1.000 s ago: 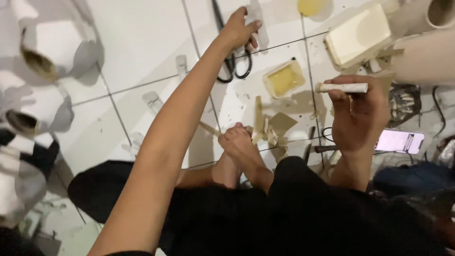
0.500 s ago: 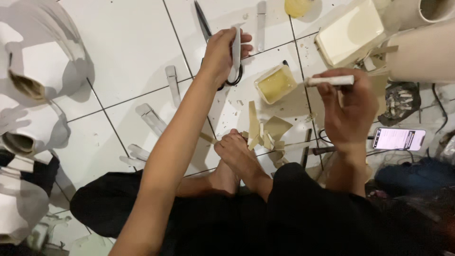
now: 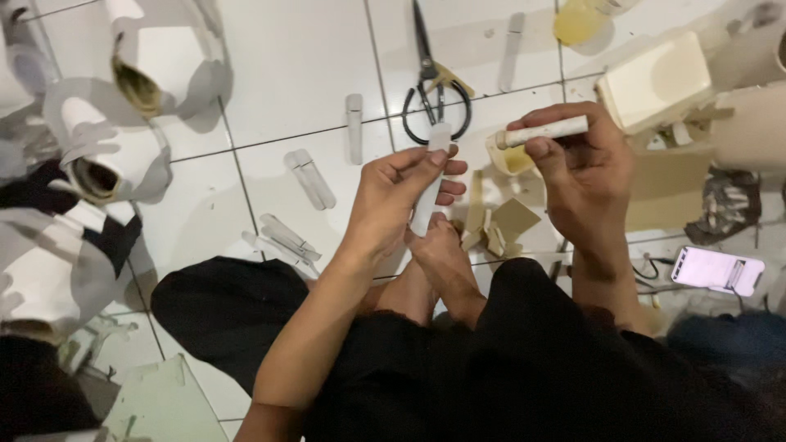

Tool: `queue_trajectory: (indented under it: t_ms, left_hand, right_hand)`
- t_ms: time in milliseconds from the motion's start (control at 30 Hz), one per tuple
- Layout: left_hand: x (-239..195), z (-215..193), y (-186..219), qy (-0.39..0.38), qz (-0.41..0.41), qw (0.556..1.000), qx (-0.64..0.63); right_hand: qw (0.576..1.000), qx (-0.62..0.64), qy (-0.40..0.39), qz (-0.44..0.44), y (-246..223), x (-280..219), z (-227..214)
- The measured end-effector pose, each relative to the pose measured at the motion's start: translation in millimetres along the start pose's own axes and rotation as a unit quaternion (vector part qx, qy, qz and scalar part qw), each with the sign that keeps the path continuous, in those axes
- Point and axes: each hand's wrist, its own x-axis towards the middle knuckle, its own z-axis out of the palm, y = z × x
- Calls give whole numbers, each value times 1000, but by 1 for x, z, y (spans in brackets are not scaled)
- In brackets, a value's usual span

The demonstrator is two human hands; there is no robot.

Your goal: The person sits on the floor and assembles white plastic components, then applies a yellowish substance to a white shoe-like object using a brush. The person handles the plastic parts and the shoe-like object while seated.

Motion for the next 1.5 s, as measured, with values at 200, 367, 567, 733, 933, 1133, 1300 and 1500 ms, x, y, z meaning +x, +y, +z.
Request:
queue_trajectory:
  t_ms: [200,367,567,733,933,1133,1300,1500]
  left_hand:
    - [-6,-22,-8,-33,55,997,43]
    - [-6,-25,-17,10,67,997,20]
    - [-15,-18,-12,22,68,997,26]
    - [-12,-20,-19,11,67,998,17]
    - [-14,-16,-17,17,53,997,47]
    - [-11,-26,-17,-57,71,992,-92]
    - [17,-39,-31,-75,35,971,-224]
    - [15,-27,-12,7,24,987,-157]
  right_hand:
    - [970,-171,-72,-160,5,8,15]
    - [969,-182,-98,-133,-14,8,27]
    - [934,-273,-175,-146,-1,10,28]
    - [928,-260,-189,-190,0,15,25]
    - [899,-349,-218,-149,2,14,25]
    - [930,-282,-121,-201,20,26,5]
    - [933,-272,18,-236,7,14,0]
    - [962,-256,-38,-90,11,-14,6]
